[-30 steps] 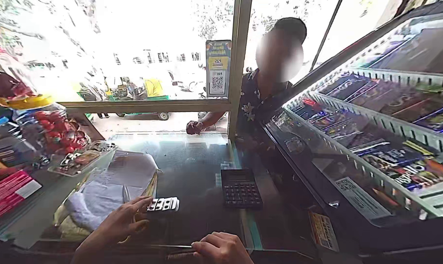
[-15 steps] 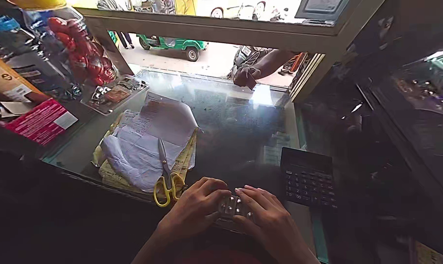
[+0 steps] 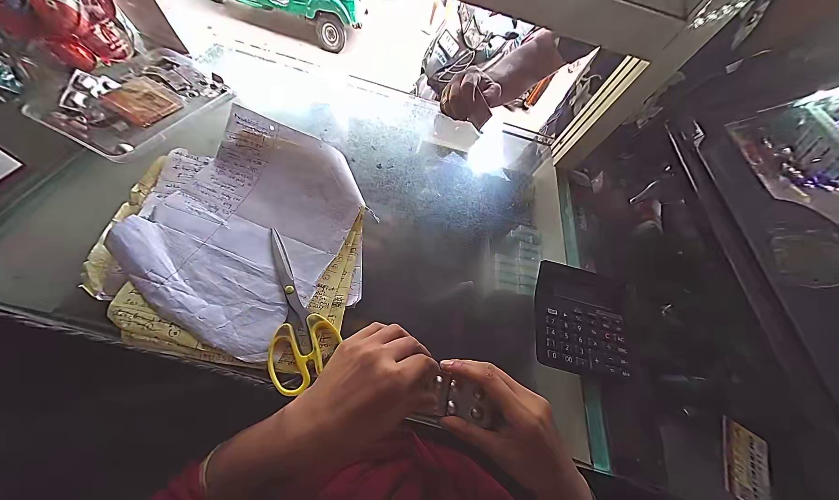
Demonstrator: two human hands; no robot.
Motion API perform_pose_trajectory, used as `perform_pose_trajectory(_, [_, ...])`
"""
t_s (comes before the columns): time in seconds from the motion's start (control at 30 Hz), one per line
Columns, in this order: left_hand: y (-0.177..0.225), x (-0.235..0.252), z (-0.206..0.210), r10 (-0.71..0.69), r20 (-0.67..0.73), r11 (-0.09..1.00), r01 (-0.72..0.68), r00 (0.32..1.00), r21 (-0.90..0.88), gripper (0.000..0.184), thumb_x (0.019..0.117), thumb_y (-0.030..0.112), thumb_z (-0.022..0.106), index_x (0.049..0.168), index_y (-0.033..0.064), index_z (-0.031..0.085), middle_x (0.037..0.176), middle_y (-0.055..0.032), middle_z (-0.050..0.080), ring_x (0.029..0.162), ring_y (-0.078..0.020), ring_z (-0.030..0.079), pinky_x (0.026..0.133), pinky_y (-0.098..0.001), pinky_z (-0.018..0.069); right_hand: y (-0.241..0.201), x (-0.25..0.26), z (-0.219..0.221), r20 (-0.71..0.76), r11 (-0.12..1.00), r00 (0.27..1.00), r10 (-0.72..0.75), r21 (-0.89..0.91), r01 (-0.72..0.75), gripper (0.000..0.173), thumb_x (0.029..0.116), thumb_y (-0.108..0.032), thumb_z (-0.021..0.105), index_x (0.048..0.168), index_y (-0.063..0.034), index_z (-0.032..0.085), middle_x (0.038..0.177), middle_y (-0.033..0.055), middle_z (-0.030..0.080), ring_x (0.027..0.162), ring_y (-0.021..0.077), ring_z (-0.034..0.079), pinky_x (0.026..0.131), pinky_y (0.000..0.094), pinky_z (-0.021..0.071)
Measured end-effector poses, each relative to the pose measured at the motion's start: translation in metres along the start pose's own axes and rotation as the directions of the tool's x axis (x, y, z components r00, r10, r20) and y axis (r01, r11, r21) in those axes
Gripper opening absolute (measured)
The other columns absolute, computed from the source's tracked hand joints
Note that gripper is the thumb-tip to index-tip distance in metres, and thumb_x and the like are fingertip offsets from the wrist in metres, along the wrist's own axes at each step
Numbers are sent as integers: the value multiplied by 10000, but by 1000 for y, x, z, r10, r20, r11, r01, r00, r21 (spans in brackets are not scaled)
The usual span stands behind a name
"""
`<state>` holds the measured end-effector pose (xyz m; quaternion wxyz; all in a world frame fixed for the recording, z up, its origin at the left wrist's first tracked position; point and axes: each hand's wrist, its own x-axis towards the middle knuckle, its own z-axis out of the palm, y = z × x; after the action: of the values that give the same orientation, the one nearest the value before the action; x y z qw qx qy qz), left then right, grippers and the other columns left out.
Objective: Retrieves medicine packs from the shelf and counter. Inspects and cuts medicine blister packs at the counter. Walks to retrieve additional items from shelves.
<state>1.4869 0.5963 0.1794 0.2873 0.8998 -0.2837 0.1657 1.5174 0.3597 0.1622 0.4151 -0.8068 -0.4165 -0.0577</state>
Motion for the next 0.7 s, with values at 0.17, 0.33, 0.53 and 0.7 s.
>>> perform_pose_trajectory(0.17, [13, 1, -2, -30, 10, 999, 30, 999, 36, 211, 898, 295, 692, 1000, 117, 742, 1035, -28, 757, 1013, -214, 702, 832, -344, 546, -4, -2, 4, -34, 998, 999, 2, -55, -4, 421, 860, -287, 782, 1181, -24, 709, 1181, 105, 727, 1151, 48, 653, 984, 125, 489])
perform_pose_trajectory(0.33, [27, 2, 3, -143, -30, 988, 145, 989, 60, 231, 821, 281, 718, 975, 108, 720, 1099, -71, 707, 1063, -255, 654, 857, -365, 518, -6, -7, 9, -72, 995, 997, 2, -101, -10, 425, 906, -332, 751, 1207, -36, 701, 1176, 101, 739, 1154, 79, 661, 1004, 151, 480])
perform_pose_trajectory(0.53, [28, 13, 11, -232, 48, 972, 230, 972, 44, 299, 829, 321, 743, 902, 37, 681, 1034, -147, 676, 987, -317, 654, 836, -430, 515, -11, -10, 14, -127, 995, 992, 24, -94, -36, 386, 917, -323, 751, 1176, -42, 701, 1162, 90, 743, 1163, 71, 661, 1005, 156, 492])
perform_pose_trajectory(0.7, [19, 10, 7, -240, 88, 952, 252, 967, -171, 223, 839, 261, 770, 895, 63, 685, 1043, -100, 681, 977, -257, 636, 809, -377, 523, -14, -6, -1, -43, 999, 999, 21, -24, -22, 442, 1008, -432, 586, 1161, -36, 709, 1156, 98, 738, 1128, 69, 675, 961, 167, 526])
